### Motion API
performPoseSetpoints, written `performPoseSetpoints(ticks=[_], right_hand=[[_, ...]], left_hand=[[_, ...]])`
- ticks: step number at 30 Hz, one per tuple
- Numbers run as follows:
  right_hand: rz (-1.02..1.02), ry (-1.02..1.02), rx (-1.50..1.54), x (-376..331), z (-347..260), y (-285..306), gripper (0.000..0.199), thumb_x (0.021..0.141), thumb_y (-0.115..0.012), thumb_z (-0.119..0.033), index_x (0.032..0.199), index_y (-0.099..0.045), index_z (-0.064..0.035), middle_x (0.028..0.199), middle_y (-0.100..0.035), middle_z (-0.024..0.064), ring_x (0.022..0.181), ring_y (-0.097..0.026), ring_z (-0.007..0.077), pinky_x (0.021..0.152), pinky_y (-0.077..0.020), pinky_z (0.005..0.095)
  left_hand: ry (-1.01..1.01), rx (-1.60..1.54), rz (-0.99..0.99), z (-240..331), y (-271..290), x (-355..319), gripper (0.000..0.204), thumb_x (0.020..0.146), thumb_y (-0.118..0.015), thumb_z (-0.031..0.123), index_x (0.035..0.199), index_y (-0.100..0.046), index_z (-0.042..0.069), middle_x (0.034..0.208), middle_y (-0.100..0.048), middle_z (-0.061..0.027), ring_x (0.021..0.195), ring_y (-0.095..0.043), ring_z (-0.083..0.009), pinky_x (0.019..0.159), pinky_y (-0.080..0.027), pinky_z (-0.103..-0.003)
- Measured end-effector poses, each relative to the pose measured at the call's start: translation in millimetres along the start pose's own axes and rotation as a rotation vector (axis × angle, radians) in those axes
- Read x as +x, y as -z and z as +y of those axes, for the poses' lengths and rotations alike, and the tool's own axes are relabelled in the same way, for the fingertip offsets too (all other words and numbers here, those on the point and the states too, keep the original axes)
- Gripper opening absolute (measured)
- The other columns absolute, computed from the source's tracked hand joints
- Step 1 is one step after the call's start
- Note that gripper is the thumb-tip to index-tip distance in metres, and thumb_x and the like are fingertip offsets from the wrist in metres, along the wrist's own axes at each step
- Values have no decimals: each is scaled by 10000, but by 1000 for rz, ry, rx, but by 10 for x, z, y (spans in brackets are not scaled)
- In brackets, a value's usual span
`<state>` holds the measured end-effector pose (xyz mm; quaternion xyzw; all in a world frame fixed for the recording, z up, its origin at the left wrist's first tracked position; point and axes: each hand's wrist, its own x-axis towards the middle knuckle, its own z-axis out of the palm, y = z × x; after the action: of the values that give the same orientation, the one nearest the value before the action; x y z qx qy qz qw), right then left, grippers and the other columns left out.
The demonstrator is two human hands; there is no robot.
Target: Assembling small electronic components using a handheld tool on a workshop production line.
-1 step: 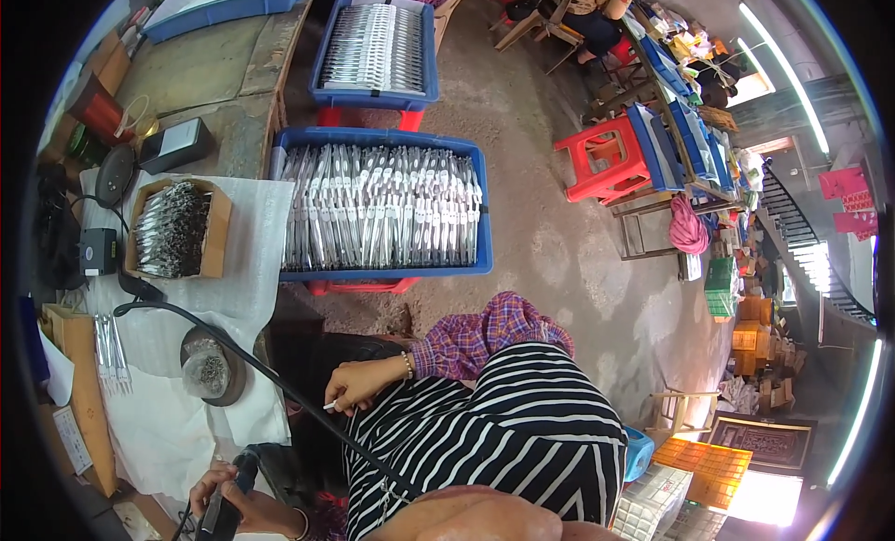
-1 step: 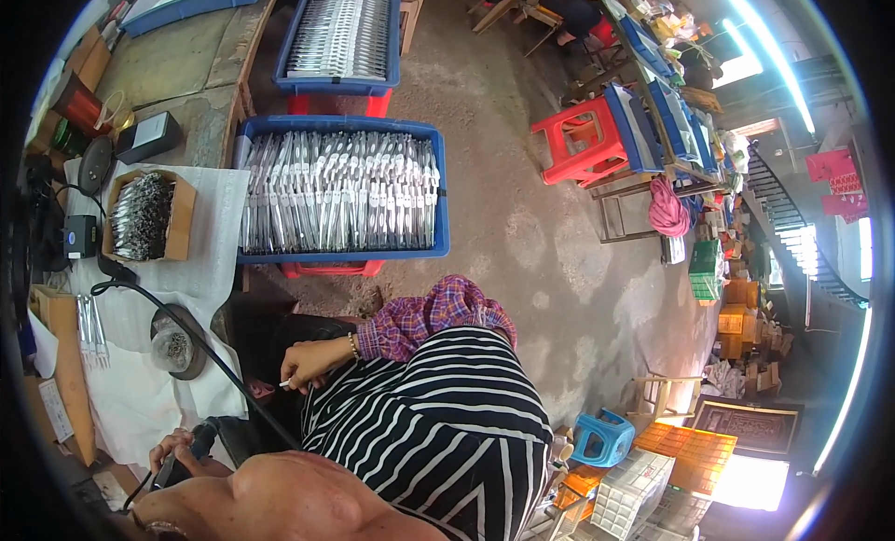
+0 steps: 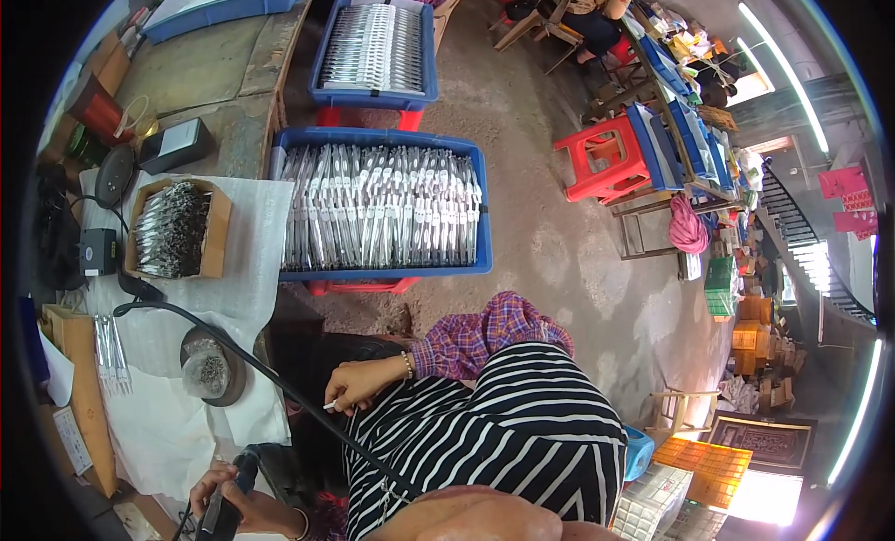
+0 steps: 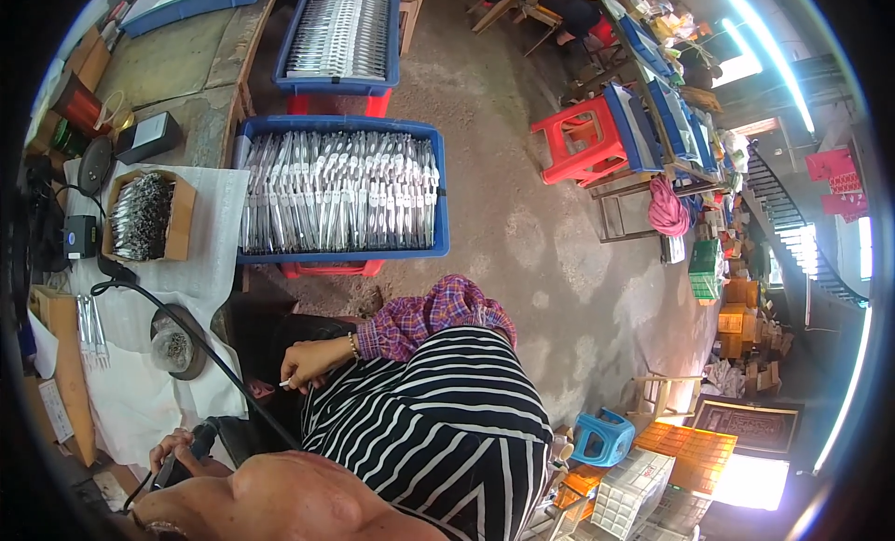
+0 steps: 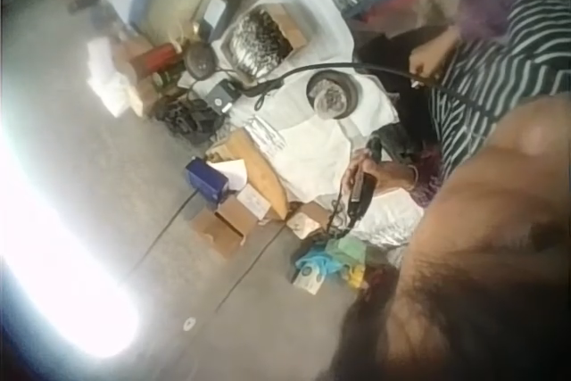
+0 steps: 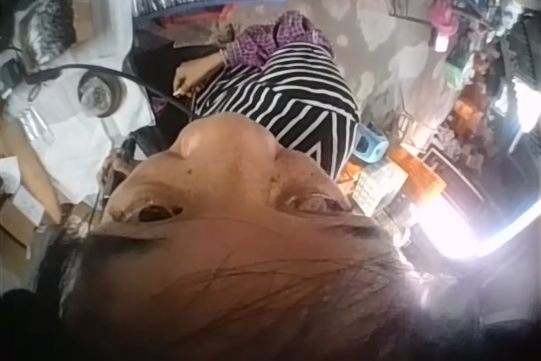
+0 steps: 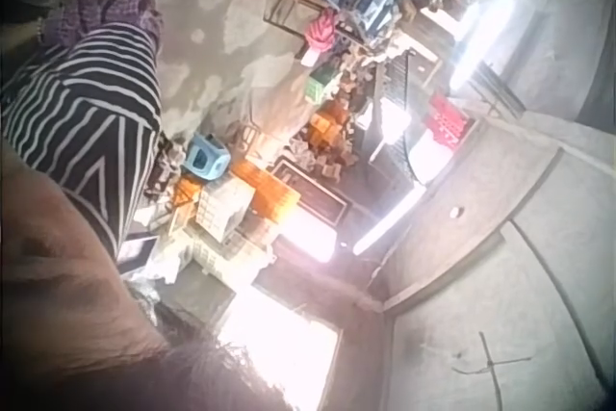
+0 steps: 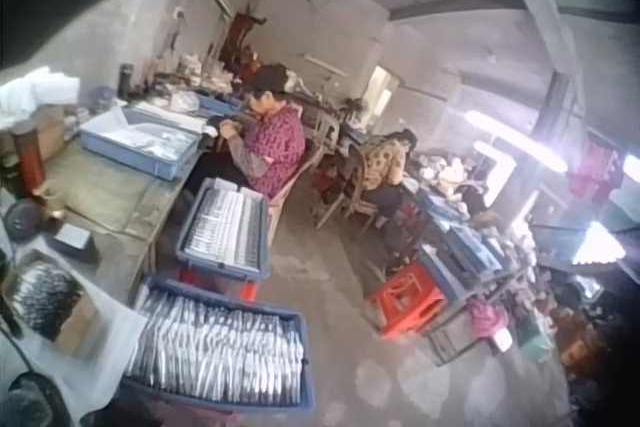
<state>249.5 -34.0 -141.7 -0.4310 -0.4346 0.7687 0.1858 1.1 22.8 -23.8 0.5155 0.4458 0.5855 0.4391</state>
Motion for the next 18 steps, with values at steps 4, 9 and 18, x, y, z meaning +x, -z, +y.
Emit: performPoseSetpoints(ticks=[4,9,18], right_hand=[[18,-11,10,-19,36,5,230,814,-573,-165,965,-647,-8,665,-642,46,489,-585,109,442,-481,222],[0,-13,-17,9,47,3,247,827,-562,-146,1017,-634,-6,677,-636,45,498,-583,109,450,-488,230],[25,-7,1,17,61,14,219,813,-569,-150,955,-648,-3,674,-647,50,486,-587,115,436,-477,228]], left_hand=[[16,-29,-13,-11,-26,-2,219,835,-528,-11,960,-363,58,778,-504,-62,767,-485,-178,803,-400,-347],[-60,-77,-40,-49,-4,10,232,853,-574,47,961,-369,61,767,-497,-57,758,-481,-179,799,-400,-348],[2,-82,-18,-69,41,2,259,855,-549,29,997,-341,93,795,-486,-56,776,-465,-171,833,-380,-340]])
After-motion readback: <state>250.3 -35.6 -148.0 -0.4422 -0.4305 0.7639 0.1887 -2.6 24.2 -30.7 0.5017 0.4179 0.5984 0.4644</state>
